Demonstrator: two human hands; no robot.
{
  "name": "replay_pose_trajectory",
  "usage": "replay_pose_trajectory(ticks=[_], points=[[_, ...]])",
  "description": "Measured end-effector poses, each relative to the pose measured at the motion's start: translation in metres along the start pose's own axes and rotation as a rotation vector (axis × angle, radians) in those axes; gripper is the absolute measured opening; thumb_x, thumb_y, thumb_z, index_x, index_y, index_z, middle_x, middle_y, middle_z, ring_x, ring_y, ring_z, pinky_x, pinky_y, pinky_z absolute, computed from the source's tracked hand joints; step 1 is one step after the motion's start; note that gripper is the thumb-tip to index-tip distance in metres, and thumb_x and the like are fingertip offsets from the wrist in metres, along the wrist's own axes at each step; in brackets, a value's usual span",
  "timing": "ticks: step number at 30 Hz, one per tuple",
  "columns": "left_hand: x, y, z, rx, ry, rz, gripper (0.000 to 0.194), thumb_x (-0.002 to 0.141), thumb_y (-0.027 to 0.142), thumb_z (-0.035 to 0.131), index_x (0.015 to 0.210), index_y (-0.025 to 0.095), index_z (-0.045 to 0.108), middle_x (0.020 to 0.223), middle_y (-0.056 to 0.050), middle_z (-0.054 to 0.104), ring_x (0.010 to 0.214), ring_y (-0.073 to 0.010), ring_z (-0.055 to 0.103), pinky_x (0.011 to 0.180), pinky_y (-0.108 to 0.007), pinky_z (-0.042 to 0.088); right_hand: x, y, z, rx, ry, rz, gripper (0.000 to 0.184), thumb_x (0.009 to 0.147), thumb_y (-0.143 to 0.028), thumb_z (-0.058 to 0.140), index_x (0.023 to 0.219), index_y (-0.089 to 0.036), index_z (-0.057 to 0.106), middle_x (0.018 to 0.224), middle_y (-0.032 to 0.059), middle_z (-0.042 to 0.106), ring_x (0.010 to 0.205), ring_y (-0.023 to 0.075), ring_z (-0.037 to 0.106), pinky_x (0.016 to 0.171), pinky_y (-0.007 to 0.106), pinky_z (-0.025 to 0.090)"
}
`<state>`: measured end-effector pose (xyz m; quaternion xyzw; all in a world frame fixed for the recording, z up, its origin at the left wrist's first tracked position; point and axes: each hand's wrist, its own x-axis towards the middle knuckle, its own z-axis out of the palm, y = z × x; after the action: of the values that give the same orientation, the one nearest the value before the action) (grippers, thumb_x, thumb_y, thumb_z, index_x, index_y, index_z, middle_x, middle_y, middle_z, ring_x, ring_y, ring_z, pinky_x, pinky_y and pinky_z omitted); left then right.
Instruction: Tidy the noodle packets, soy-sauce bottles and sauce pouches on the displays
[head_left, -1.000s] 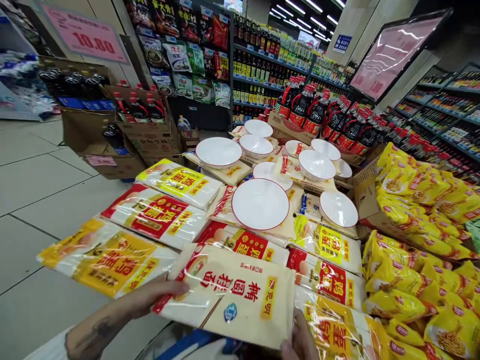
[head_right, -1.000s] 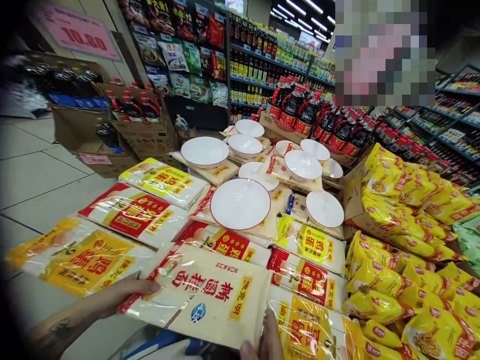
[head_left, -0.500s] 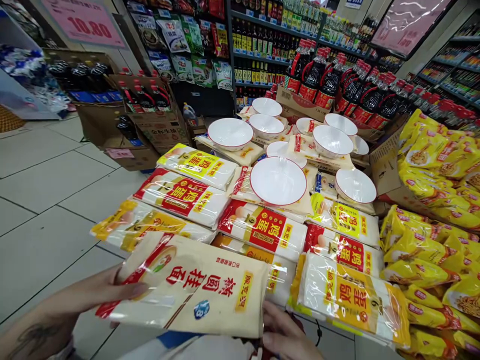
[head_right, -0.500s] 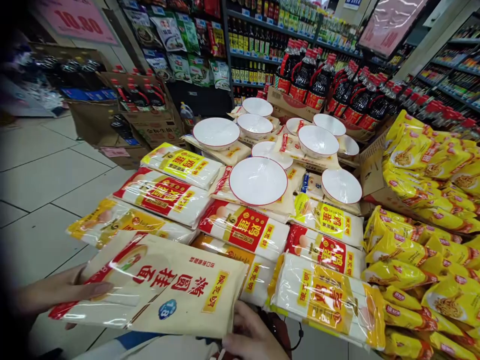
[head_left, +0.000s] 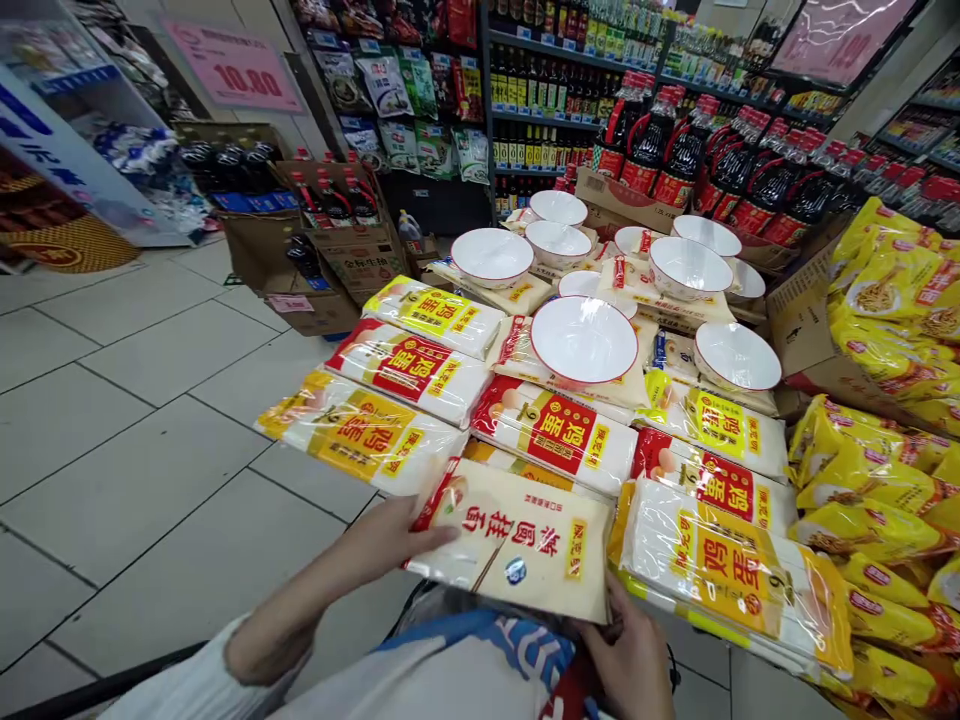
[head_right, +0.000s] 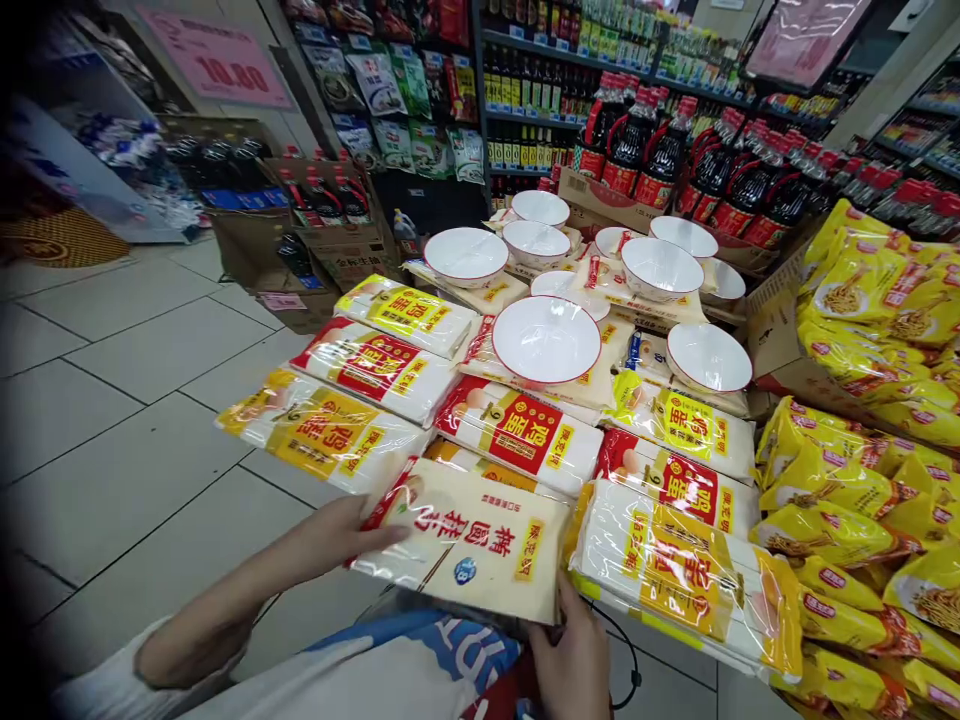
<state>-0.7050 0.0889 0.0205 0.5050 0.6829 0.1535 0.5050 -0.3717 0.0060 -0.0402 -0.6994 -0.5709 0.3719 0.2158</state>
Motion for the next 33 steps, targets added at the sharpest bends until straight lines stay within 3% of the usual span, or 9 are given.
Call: replay_pose_trajectory(ticks=[4,9,11,13,16,18,23,27,33], points=[[0.014,0.022,0.018,0.489,0.252,0.008,0.052,0.093,0.056,0.049,0.112,0.011,0.065,0.101,-0.018,0.076,0.094,-0.0336,0.071,0.076,-0.036,0.051,0.009,0.011,0.006,-0.201,0.088,-0.117,0.046,0.087,-0.043,0.059,0.126,-0.020,0.069,0.098,0.0075,0.079,0.076,0.0273,0.075,0.069,0.033,0.057],[0.012,0.034,0.013,0.846,0.137,0.036,0.053,0.096,0.052,0.049,0.120,0.006,0.062,0.100,-0.024,0.075,0.095,-0.0393,0.072,0.075,-0.040,0.052,0.011,0.025,0.014,-0.479,0.174,-0.191,0.035,0.091,-0.047,0.059,0.112,-0.021,0.071,0.087,0.0070,0.078,0.074,0.0291,0.076,0.059,0.032,0.056],[0.002,0.019,0.008,0.843,0.175,0.102,0.048,0.098,0.047,0.048,0.125,0.009,0.061,0.104,-0.019,0.075,0.093,-0.0357,0.073,0.074,-0.038,0.053,0.007,0.032,0.019,-0.530,0.243,-0.213,0.038,0.094,-0.047,0.057,0.115,-0.019,0.070,0.088,0.0093,0.078,0.070,0.0288,0.075,0.057,0.033,0.056],[-0.007,-0.006,0.008,0.785,0.324,0.249,0.042,0.102,0.043,0.042,0.130,0.017,0.060,0.117,-0.014,0.073,0.098,-0.0309,0.072,0.078,-0.036,0.055,0.001,0.035,0.023,-0.542,0.315,-0.256,0.038,0.098,-0.044,0.054,0.120,-0.017,0.068,0.093,0.0115,0.078,0.071,0.0278,0.075,0.057,0.033,0.056],[-0.006,-0.044,0.022,0.751,0.406,0.751,0.044,0.097,0.044,0.056,0.137,0.026,0.059,0.146,-0.010,0.058,0.131,-0.0301,0.056,0.107,-0.041,0.047,-0.005,0.031,0.027,-0.538,0.424,-0.395,0.033,0.099,-0.039,0.056,0.122,-0.018,0.068,0.106,0.0135,0.076,0.083,0.0272,0.075,0.066,0.032,0.059],[0.004,-0.060,0.035,0.831,0.400,0.924,0.049,0.097,0.033,0.058,0.146,0.032,0.051,0.156,-0.007,0.048,0.143,-0.0276,0.046,0.120,-0.044,0.032,-0.002,0.022,0.027,-0.528,0.459,-0.569,0.029,0.098,-0.033,0.060,0.122,-0.020,0.070,0.112,0.0136,0.074,0.094,0.0277,0.074,0.074,0.033,0.060],[0.025,-0.068,0.051,0.910,0.438,0.952,0.059,0.100,0.017,0.046,0.155,0.037,0.038,0.159,-0.004,0.043,0.145,-0.0199,0.044,0.126,-0.040,0.018,0.030,-0.010,0.034,-0.589,0.269,-1.021,0.052,0.097,-0.022,0.057,0.148,-0.027,0.051,0.144,0.0086,0.059,0.131,0.0298,0.057,0.106,0.044,0.050],[0.029,-0.071,0.047,0.850,0.444,0.973,0.058,0.100,0.019,0.048,0.154,0.036,0.040,0.156,-0.004,0.048,0.141,-0.0202,0.049,0.125,-0.038,0.022,0.052,-0.021,0.048,-0.658,0.298,-0.990,0.072,0.091,-0.017,0.061,0.158,-0.029,0.034,0.153,0.0055,0.048,0.138,0.0294,0.051,0.115,0.044,0.043],[0.030,-0.067,0.050,0.710,0.479,1.029,0.063,0.094,0.016,0.056,0.153,0.034,0.042,0.150,-0.004,0.056,0.137,-0.0232,0.054,0.123,-0.041,0.029,0.052,-0.024,0.044,-0.516,0.109,-0.823,0.108,0.078,-0.023,0.073,0.158,-0.047,0.004,0.150,0.0000,0.044,0.130,0.0427,0.052,0.098,0.061,0.057]])
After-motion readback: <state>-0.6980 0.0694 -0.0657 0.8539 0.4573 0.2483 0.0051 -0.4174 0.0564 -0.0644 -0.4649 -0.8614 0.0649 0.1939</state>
